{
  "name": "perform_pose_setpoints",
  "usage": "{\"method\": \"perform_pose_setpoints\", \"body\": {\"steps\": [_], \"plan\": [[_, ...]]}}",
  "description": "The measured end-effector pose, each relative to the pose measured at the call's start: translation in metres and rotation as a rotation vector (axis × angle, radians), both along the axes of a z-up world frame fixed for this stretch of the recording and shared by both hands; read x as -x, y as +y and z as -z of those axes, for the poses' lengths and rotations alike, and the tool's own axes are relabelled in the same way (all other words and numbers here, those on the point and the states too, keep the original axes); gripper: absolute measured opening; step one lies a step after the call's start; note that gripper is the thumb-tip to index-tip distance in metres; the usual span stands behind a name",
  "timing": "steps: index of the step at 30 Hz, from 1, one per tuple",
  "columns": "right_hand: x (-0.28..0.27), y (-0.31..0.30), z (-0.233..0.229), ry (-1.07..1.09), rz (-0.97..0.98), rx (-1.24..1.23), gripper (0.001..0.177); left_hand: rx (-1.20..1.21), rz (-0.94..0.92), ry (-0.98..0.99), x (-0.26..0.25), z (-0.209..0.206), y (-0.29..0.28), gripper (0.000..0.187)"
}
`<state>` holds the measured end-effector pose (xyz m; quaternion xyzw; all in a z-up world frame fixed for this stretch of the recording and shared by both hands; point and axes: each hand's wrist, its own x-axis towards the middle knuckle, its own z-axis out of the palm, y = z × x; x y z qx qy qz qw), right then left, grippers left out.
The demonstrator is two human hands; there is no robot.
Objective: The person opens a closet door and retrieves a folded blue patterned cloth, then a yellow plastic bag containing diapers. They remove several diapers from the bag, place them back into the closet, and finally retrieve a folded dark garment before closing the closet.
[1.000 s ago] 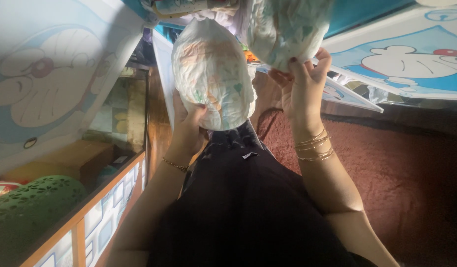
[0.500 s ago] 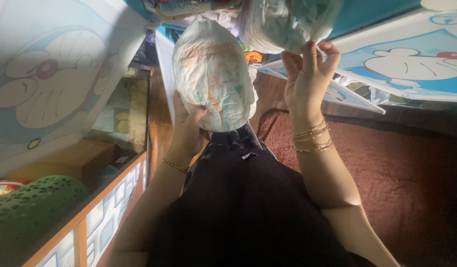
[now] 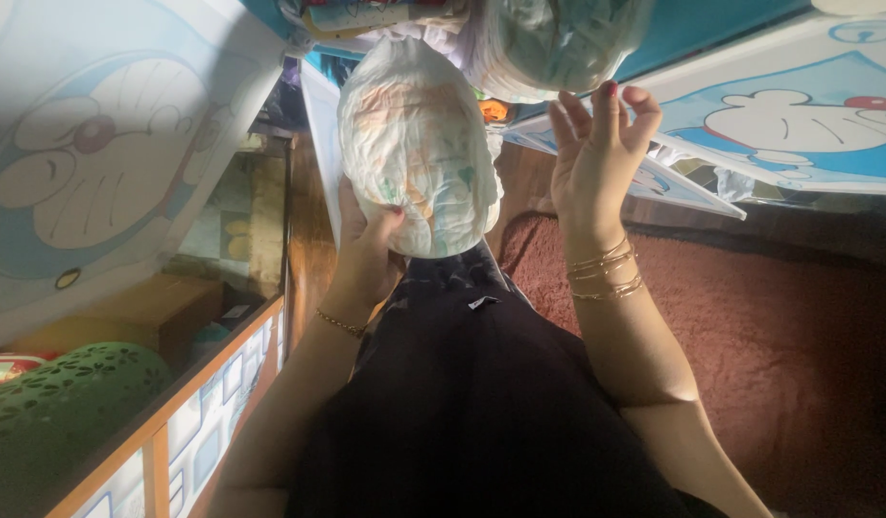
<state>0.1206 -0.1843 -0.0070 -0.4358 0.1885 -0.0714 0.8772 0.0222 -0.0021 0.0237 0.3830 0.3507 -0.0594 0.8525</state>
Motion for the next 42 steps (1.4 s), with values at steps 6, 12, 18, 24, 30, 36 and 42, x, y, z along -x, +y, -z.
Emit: {"method": "perform_pose_setpoints", "body": {"steps": [6, 12, 18, 24, 30, 36, 42], "plan": [[0.034, 0.021, -0.019, 0.148, -0.371, 0.591, 0.034, 0.0, -0.063, -0.15, 0.019, 0.02, -0.003, 0.064], [0.063, 0.034, -0.041, 0.035, -0.821, 0.894, 0.074, -0.197, 0.073, -0.316, 0.015, 0.035, 0.009, 0.066], [0.072, 0.023, 0.0, 0.051, -0.779, 1.084, 0.065, -0.19, 0.057, -0.394, 0.015, 0.041, 0.006, 0.068], [0.085, 0.013, 0.015, -0.003, -0.742, 0.943, 0.041, -0.456, 0.278, -0.409, 0.079, 0.281, 0.016, 0.053], [0.094, 0.0, 0.053, -0.042, -0.653, 0.925, 0.024, -1.034, 0.342, -0.322, 0.033, 0.037, -0.009, 0.061], [0.088, -0.009, 0.08, -0.113, -0.6, 0.726, 0.039, -0.966, 0.001, -0.495, 0.022, 0.016, -0.034, 0.046], [0.093, 0.009, 0.048, -0.15, -0.601, 0.899, 0.032, -0.694, -0.026, -0.38, 0.02, 0.013, -0.034, 0.044]]}}
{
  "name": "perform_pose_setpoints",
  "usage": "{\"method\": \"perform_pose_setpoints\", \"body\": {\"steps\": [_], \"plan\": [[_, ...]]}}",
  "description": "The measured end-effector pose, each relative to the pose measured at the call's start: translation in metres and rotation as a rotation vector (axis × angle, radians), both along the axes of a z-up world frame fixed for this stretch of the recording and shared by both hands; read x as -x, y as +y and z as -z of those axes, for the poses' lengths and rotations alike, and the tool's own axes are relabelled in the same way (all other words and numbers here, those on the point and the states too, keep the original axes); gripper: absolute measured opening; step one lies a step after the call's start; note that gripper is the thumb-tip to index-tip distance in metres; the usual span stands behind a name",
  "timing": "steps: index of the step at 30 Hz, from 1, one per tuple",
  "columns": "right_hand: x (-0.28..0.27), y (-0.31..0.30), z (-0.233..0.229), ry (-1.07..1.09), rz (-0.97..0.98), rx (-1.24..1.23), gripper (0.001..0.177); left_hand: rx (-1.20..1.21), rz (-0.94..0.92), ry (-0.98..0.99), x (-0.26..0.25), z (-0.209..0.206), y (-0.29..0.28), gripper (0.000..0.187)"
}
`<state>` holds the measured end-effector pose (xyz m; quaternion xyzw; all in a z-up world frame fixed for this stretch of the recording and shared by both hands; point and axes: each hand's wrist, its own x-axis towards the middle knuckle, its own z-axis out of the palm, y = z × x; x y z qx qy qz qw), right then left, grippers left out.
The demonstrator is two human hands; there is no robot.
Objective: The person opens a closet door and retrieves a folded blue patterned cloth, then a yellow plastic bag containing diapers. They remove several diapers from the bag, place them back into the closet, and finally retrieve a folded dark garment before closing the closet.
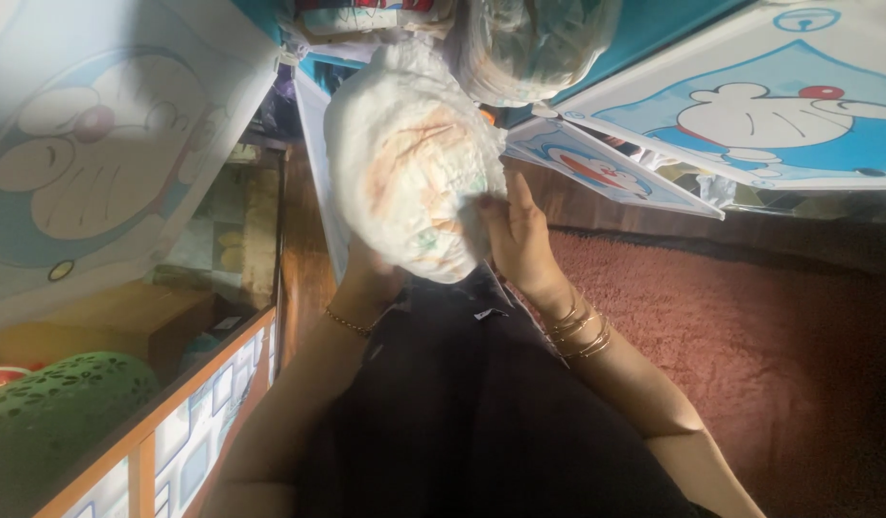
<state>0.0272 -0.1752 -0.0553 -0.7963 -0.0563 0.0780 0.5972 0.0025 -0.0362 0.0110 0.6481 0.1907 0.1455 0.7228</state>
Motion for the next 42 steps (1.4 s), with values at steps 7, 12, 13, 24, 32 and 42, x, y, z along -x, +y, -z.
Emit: {"method": "perform_pose_setpoints", "body": {"steps": [7, 12, 13, 24, 32, 42], "plan": [[-0.009, -0.015, 0.0, -0.078, 0.002, -0.023, 0.023, 0.275, -0.01, 0.111, -0.001, -0.001, 0.007, 0.044], [-0.027, 0.012, -0.063, 0.036, 0.249, -0.281, 0.014, 0.404, -0.028, 0.176, 0.006, 0.052, 0.016, 0.041], [-0.03, 0.005, -0.057, 0.038, 0.249, -0.281, 0.014, 0.404, -0.028, 0.177, 0.007, 0.059, 0.017, 0.041], [-0.049, -0.008, -0.08, 0.195, 0.41, -0.541, 0.032, 0.403, -0.002, 0.193, 0.01, 0.076, 0.023, 0.046], [-0.071, -0.009, -0.086, 0.216, 0.392, -0.663, 0.035, 0.307, 0.056, 0.339, -0.005, 0.008, 0.029, 0.028], [-0.083, -0.004, -0.083, 0.241, 0.507, -0.773, 0.037, 0.329, 0.085, 0.507, -0.013, -0.003, 0.034, 0.029]]}}
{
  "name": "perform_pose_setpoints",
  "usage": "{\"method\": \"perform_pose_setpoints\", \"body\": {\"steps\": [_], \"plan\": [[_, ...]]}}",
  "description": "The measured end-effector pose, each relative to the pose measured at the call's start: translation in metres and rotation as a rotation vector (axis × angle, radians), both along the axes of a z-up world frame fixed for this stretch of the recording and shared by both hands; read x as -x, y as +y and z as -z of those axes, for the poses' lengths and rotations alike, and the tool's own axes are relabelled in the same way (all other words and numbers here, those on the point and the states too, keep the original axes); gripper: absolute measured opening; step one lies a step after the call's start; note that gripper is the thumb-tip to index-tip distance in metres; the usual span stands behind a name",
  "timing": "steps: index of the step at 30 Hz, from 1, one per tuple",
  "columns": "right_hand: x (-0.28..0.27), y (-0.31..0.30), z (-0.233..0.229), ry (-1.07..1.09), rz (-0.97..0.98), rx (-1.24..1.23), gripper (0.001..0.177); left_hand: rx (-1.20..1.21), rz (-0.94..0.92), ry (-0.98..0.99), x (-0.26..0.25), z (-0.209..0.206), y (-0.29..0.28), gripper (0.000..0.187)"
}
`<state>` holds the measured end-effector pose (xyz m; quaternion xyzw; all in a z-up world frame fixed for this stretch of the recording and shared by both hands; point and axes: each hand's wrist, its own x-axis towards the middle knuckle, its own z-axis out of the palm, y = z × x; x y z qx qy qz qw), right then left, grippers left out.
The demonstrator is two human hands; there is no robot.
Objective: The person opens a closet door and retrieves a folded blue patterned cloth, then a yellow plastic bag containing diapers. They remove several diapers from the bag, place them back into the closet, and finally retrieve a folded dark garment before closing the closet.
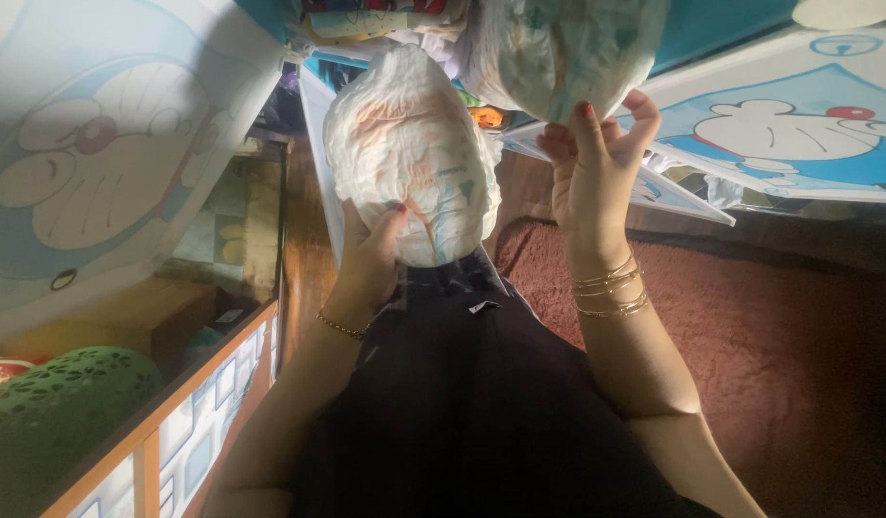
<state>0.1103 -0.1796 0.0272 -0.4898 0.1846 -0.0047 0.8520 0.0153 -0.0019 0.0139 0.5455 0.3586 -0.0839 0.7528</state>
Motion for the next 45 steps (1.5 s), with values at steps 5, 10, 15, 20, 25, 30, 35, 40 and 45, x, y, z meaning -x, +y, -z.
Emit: {"method": "perform_pose_setpoints", "body": {"steps": [5, 10, 15, 20, 25, 30, 35, 40, 45], "plan": [[-0.005, -0.002, 0.008, -0.024, 0.018, -0.042, 0.032, 0.054, 0.025, -0.007, -0.003, -0.003, 0.002, 0.024], [-0.01, -0.002, 0.013, -0.018, 0.066, -0.055, 0.032, 0.173, -0.022, -0.054, -0.005, -0.003, 0.001, 0.03], [-0.011, 0.0, 0.014, -0.06, 0.052, -0.058, 0.029, 0.135, 0.015, -0.041, -0.004, -0.006, 0.003, 0.033], [-0.012, 0.002, 0.012, -0.047, 0.068, -0.056, 0.03, 0.132, 0.02, -0.048, -0.006, -0.016, 0.003, 0.037], [-0.01, 0.002, 0.011, -0.054, 0.063, -0.054, 0.031, 0.041, 0.09, -0.006, -0.006, -0.023, 0.005, 0.044], [-0.004, -0.003, 0.015, -0.108, -0.045, -0.01, 0.032, 0.058, 0.1, -0.089, -0.005, -0.027, 0.005, 0.045], [0.023, 0.008, 0.005, -0.047, -0.224, 0.426, 0.035, 0.084, -0.055, -0.238, 0.013, 0.016, 0.001, 0.038], [0.052, 0.015, 0.035, -0.176, -0.541, 0.881, 0.054, 0.03, -0.031, -0.34, 0.017, 0.038, -0.005, 0.04], [0.064, 0.017, 0.056, -0.23, -0.485, 1.128, 0.063, 0.003, 0.028, -0.542, 0.009, 0.011, -0.017, 0.05]]}}
